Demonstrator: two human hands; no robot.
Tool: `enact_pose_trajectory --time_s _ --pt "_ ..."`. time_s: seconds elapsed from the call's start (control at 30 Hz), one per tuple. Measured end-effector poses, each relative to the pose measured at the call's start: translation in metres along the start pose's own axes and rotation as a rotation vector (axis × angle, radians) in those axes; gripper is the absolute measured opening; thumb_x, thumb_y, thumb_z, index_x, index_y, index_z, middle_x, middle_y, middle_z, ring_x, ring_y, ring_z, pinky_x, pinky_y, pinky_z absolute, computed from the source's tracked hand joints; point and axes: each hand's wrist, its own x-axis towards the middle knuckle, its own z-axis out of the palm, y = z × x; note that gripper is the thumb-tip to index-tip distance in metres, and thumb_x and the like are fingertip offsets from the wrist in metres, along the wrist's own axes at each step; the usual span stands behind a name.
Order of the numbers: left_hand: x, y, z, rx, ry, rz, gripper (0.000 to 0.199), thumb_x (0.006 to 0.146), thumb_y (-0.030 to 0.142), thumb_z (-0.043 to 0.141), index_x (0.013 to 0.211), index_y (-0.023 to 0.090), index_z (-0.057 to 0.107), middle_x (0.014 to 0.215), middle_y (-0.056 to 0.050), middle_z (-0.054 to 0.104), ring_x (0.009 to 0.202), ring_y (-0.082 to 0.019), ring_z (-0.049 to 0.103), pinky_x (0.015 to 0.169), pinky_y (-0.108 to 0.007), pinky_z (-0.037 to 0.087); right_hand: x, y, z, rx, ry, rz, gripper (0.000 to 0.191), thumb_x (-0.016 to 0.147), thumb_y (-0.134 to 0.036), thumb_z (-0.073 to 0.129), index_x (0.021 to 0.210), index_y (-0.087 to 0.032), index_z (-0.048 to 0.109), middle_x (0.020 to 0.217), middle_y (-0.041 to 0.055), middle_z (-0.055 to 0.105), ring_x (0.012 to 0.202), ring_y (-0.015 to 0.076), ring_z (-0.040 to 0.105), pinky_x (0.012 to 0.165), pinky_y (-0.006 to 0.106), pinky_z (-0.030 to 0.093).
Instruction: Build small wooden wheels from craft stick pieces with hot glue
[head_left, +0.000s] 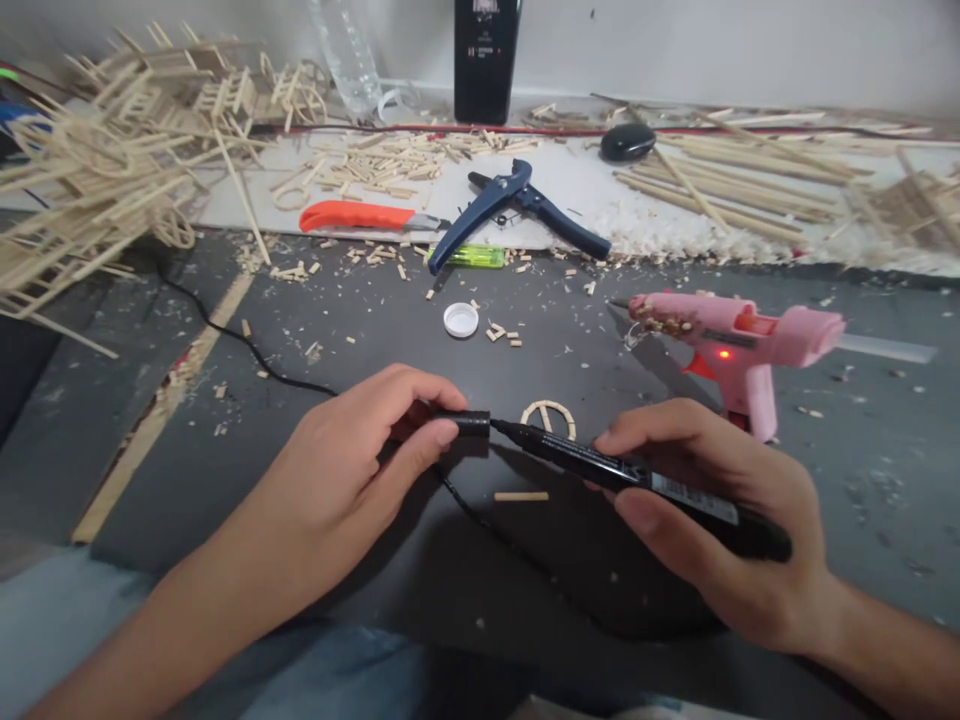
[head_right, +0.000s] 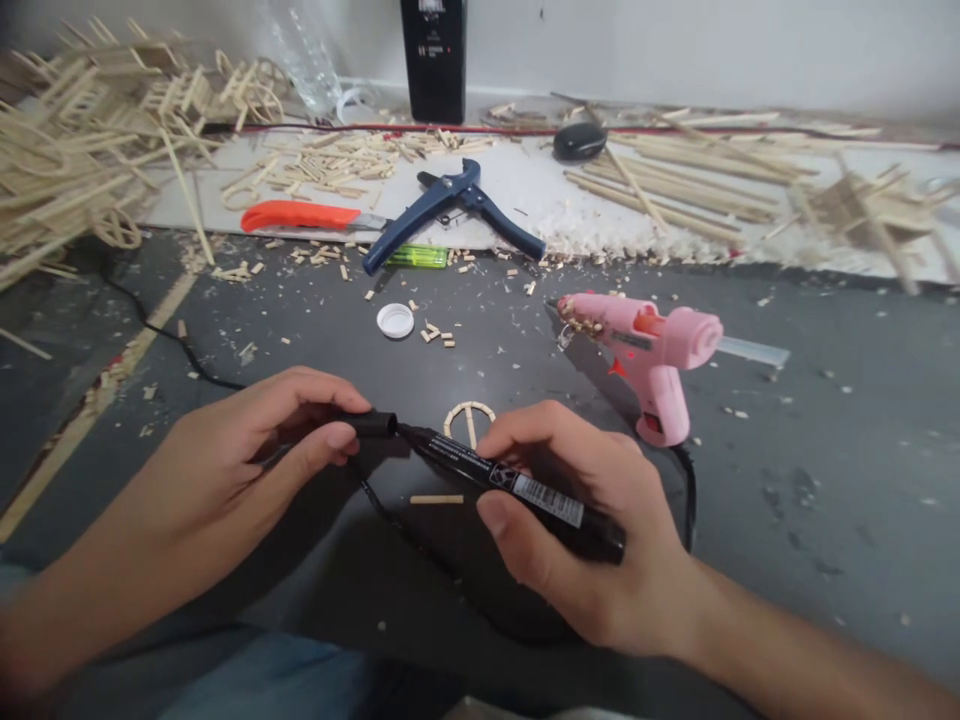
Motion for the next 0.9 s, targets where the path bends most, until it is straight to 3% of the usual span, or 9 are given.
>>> enact_pose_trajectory --time_s 0.2,0.33,0.47,0.6,0.67,0.73,0.83,0.87,0.9 --pt "0.003 0.006 0.000 -0.300 -0.070 -0.104 0.014 0.101 0.034 0.054 0.106 0.029 0.067 0.084 0.002 0.075 0.071 -0.014 0.073 0.060 -0.021 0.058 0.002 -0.001 -0.002 0.013 0.004 0.007 0.018 0.089 -0.024 0.072 0.106 -0.029 0.067 0.080 -0.0034 0.076 0.059 0.0126 0.072 0.046 0.017 0.051" --pt "0.004 0.009 0.002 -0.306 -0.074 -0.118 0.016 0.090 0.025 0.068 0.103 0.033 0.074 0.077 0.006 0.075 0.061 -0.012 0.069 0.052 -0.018 0.054 0.005 -0.003 -0.003 -0.007 0.044 0.096 0.018 0.084 -0.028 0.079 0.102 -0.030 0.075 0.082 -0.0043 0.079 0.062 0.0110 0.073 0.054 0.016 0.054" --pt "-0.001 0.012 0.003 -0.172 -0.012 0.034 0.014 0.089 0.028 0.072 0.101 0.033 0.077 0.090 0.007 0.079 0.075 -0.013 0.074 0.068 -0.020 0.058 0.004 -0.006 -0.003 0.040 0.004 0.226 0.017 0.084 -0.036 0.079 0.096 -0.023 0.078 0.064 -0.0015 0.073 0.054 0.0135 0.067 0.049 0.021 0.050" --pt "-0.009 0.009 0.001 -0.041 0.105 0.263 0.017 0.096 0.026 0.065 0.109 0.027 0.075 0.101 0.000 0.081 0.082 -0.015 0.076 0.081 -0.023 0.060 0.005 -0.014 0.002 0.388 -0.082 0.452 0.025 0.089 -0.042 0.073 0.098 -0.019 0.073 0.065 0.0003 0.071 0.048 0.0119 0.060 0.047 0.023 0.045" --pt "-0.009 0.004 -0.005 0.044 0.157 0.321 0.018 0.098 0.027 0.061 0.111 0.025 0.074 0.101 -0.002 0.081 0.083 -0.016 0.077 0.083 -0.025 0.060 0.012 -0.023 0.004 0.446 -0.118 0.516 0.029 0.092 -0.047 0.067 0.099 -0.019 0.069 0.064 -0.0001 0.069 0.045 0.0115 0.059 0.045 0.023 0.043" --pt "-0.005 -0.003 -0.016 0.193 0.175 0.295 0.020 0.099 0.029 0.058 0.111 0.024 0.073 0.104 -0.003 0.081 0.091 -0.017 0.076 0.088 -0.028 0.059 0.027 -0.036 0.004 0.261 -0.113 0.428 0.032 0.094 -0.049 0.064 0.108 -0.021 0.068 0.073 0.0020 0.072 0.052 0.0144 0.064 0.048 0.025 0.046" --pt "0.006 -0.017 -0.036 0.397 0.182 0.183 0.022 0.099 0.030 0.057 0.111 0.022 0.073 0.112 -0.007 0.078 0.106 -0.023 0.073 0.094 -0.037 0.057 0.068 -0.053 0.004 -0.361 -0.005 0.184 0.055 0.090 -0.049 0.065 0.139 -0.027 0.054 0.112 0.0098 0.074 0.089 0.0261 0.073 0.069 0.035 0.056" --pt "0.010 -0.021 -0.042 0.439 0.189 0.146 0.022 0.097 0.030 0.058 0.110 0.020 0.073 0.112 -0.009 0.078 0.105 -0.027 0.073 0.092 -0.041 0.057 0.086 -0.056 0.005 -0.594 0.033 0.178 0.065 0.090 -0.052 0.063 0.147 -0.027 0.046 0.125 0.0128 0.070 0.104 0.0316 0.069 0.079 0.042 0.056" --pt "0.014 -0.024 -0.046 0.480 0.200 0.110 0.021 0.096 0.029 0.060 0.109 0.019 0.074 0.108 -0.011 0.078 0.102 -0.030 0.073 0.088 -0.043 0.056 0.105 -0.057 0.007 -0.671 0.057 0.209 0.069 0.091 -0.052 0.061 0.151 -0.025 0.042 0.133 0.0165 0.065 0.117 0.0373 0.063 0.089 0.049 0.053"
